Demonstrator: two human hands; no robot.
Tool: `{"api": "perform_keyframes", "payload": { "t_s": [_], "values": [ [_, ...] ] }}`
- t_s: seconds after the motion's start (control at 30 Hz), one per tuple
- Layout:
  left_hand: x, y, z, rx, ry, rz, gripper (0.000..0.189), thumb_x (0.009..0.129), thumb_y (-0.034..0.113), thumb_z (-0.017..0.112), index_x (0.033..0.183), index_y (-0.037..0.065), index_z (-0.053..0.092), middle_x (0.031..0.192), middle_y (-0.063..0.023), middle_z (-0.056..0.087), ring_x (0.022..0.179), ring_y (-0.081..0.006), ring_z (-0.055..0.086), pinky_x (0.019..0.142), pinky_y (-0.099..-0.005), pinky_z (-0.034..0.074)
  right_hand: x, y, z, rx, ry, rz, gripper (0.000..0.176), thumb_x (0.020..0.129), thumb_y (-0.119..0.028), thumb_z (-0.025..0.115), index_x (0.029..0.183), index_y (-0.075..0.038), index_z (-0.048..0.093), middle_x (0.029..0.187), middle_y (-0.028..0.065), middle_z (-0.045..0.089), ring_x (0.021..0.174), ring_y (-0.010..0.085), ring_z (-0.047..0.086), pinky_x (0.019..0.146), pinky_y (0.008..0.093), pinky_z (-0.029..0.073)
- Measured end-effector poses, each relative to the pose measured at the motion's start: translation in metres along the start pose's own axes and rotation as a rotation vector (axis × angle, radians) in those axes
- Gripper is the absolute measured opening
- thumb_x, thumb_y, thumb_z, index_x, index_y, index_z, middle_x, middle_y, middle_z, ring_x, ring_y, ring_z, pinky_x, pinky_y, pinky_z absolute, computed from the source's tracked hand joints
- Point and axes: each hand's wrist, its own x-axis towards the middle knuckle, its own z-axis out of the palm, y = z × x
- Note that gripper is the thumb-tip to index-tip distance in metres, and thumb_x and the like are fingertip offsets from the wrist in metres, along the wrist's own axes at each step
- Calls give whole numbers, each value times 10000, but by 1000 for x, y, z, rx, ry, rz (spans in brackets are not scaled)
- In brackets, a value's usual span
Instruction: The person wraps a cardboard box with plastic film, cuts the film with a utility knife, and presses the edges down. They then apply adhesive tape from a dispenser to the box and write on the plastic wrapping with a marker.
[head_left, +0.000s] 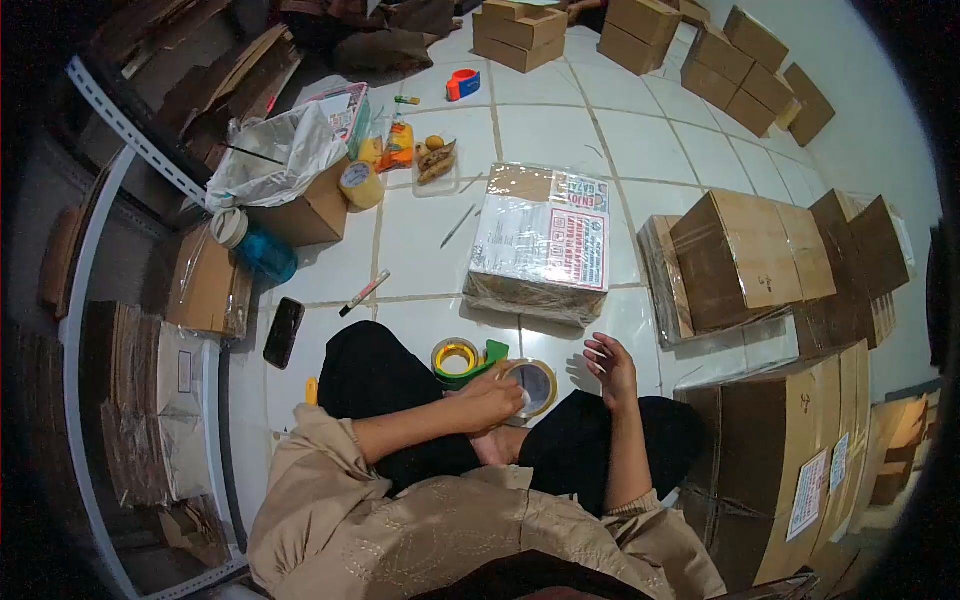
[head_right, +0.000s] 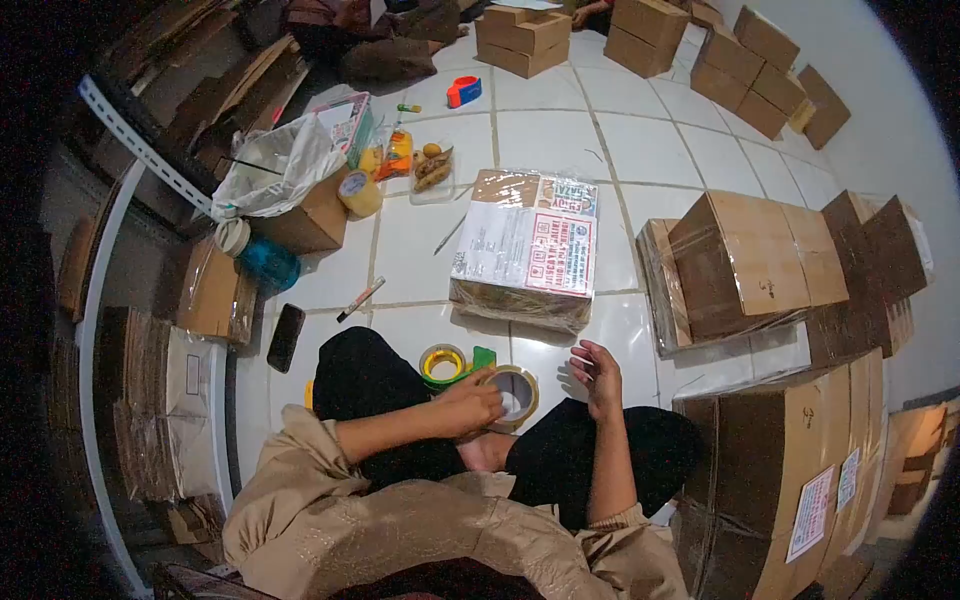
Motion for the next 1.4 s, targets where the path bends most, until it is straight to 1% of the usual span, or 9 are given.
{"api": "perform_keyframes", "payload": {
  "t_s": [0.1, 0.4, 0.63, 0.83, 0.93, 1.0, 1.1, 1.3, 1.4],
  "values": [
    [2, -3, -10, 99, -338, -4, 294, 659, 174, 652, 927, 92, 562, 868, -70, 576, 912, -237, 552, 986, -462, 260, -4, -2, 0, -29, 12, -28, 383, 857, -340, 440, 1087, -45, 521, 991, 75, 576, 881, 165, 546, 745, 280, 405],
    [-66, -86, -183, -839, 155, -605, 260, 735, 158, 674, 919, -11, 599, 837, -53, 616, 802, -114, 545, 720, -273, 444, -8, -4, 7, -110, -37, -86, 366, 851, -334, 457, 1068, -48, 528, 950, 68, 593, 846, 154, 552, 742, 274, 404],
    [-81, -252, -124, 585, 351, -1045, 110, 704, 112, 596, 747, 18, 634, 692, -107, 613, 744, -308, 585, 889, -422, 340, -4, 3, 9, -237, -29, -48, 335, 838, -321, 499, 1047, -62, 542, 916, 55, 595, 813, 145, 549, 725, 274, 406],
    [-108, -333, -83, 658, 459, -1155, 299, 706, 83, 580, 1003, 57, 552, 1001, -161, 564, 1015, -287, 503, 979, -475, 251, 5, 9, 2, -318, 27, -40, 338, 843, -324, 477, 1042, -58, 539, 929, 76, 601, 827, 159, 564, 728, 287, 413],
    [-58, -238, -93, 581, 578, -1108, 372, 698, 110, 616, 1046, 52, 495, 1079, -141, 515, 1047, -287, 472, 921, -388, 341, 6, 8, 4, -277, 16, -52, 320, 842, -300, 495, 1047, -57, 537, 928, 72, 602, 824, 165, 565, 728, 290, 408],
    [-55, -181, -61, -110, 500, -963, 391, 680, 166, 650, 1024, 34, 519, 1016, -151, 547, 986, -288, 513, 847, -348, 403, 9, 11, 3, -298, 10, -60, 318, 839, -293, 504, 1050, -57, 535, 930, 70, 602, 826, 164, 564, 729, 290, 405],
    [-29, -62, -47, -157, -305, -726, 455, 620, 329, 708, 912, 5, 579, 910, -159, 600, 864, -313, 571, 792, -384, 437, 9, 17, 2, -328, -17, -86, 308, 831, -263, 523, 1056, -53, 531, 933, 66, 603, 830, 152, 563, 732, 286, 398],
    [-43, -57, 28, 144, -301, -588, 336, 662, 245, 649, 853, -23, 580, 872, -198, 586, 863, -316, 567, 760, -425, 427, 9, 41, 2, -656, -95, -320, 307, 781, -157, 583, 1040, 5, 554, 849, 94, 609, 748, 153, 576, 659, 270, 459],
    [-29, -38, -15, -275, -29, -497, 247, 671, 203, 602, 778, -18, 578, 759, -203, 578, 722, -296, 583, 653, -400, 426, -8, 35, 14, -572, -165, -204, 388, 800, -259, 603, 1081, 1, 540, 953, 105, 604, 818, 164, 575, 718, 279, 461]
  ]
}}
